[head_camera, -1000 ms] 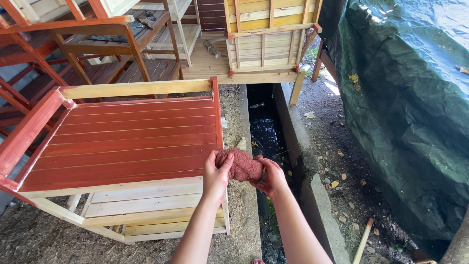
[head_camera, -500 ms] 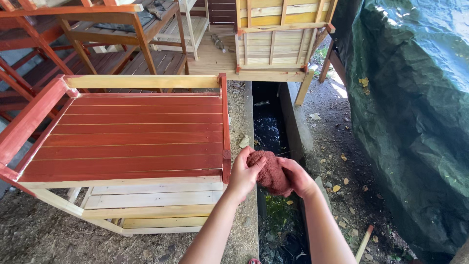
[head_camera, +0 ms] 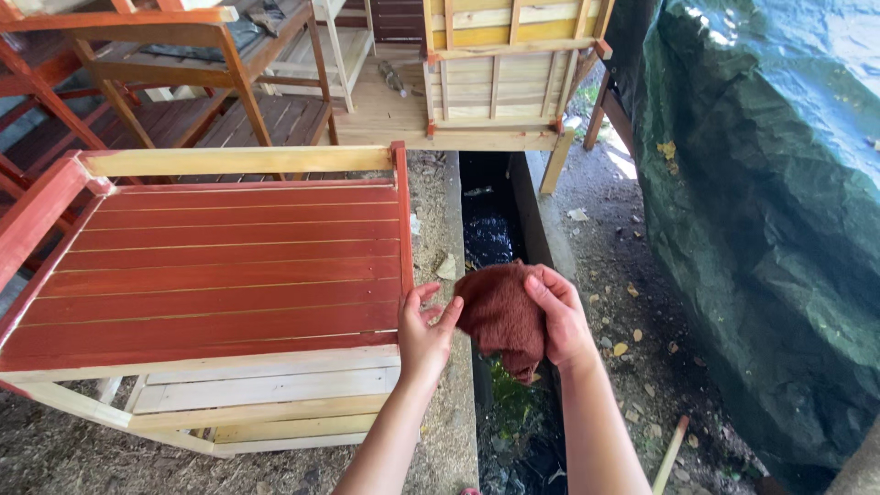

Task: The person wipes a red-stained wooden furniture frame with a cloth, running the cloth along the edges, rails, and slats of the frame to remove excess stain. They work around the frame, treating different sides and corners one after another.

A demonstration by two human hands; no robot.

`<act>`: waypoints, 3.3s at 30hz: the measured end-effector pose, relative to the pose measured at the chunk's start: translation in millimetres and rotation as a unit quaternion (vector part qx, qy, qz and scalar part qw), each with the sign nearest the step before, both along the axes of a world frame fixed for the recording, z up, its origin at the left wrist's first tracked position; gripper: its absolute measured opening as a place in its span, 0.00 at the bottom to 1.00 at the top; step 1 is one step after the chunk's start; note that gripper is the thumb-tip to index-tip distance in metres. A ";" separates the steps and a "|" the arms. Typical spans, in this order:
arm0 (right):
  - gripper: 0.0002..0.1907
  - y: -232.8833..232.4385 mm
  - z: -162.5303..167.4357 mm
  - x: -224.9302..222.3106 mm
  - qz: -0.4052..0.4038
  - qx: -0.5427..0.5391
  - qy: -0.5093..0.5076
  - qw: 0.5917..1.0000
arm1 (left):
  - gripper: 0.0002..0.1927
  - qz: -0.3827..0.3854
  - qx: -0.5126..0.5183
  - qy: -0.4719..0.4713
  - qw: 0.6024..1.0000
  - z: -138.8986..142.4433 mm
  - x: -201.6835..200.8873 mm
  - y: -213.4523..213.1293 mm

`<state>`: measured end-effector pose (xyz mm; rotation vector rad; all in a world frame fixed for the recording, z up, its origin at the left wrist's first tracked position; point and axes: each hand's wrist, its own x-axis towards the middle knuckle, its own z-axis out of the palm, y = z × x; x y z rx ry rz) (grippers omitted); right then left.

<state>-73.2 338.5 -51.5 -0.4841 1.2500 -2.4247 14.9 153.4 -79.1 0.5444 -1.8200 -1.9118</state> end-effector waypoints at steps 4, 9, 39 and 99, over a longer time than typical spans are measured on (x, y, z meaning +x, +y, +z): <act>0.14 -14.4 -3.7 0.3 -0.050 -0.028 -0.017 0.998 | 0.30 -0.066 -0.021 0.028 0.997 -0.7 -2.8 16.3; 0.15 -36.9 -13.4 9.1 -0.051 -0.047 -0.047 0.996 | 0.37 -0.192 0.242 -0.043 0.950 10.4 -11.7 14.8; 0.23 -115.5 -107.9 -18.2 -0.051 0.341 0.336 0.877 | 0.14 0.088 -0.413 0.053 0.905 33.1 21.9 -76.8; 0.17 -154.3 -123.1 -42.1 0.043 0.439 0.429 0.788 | 0.14 0.176 -0.374 -0.014 0.911 -8.5 33.9 -124.3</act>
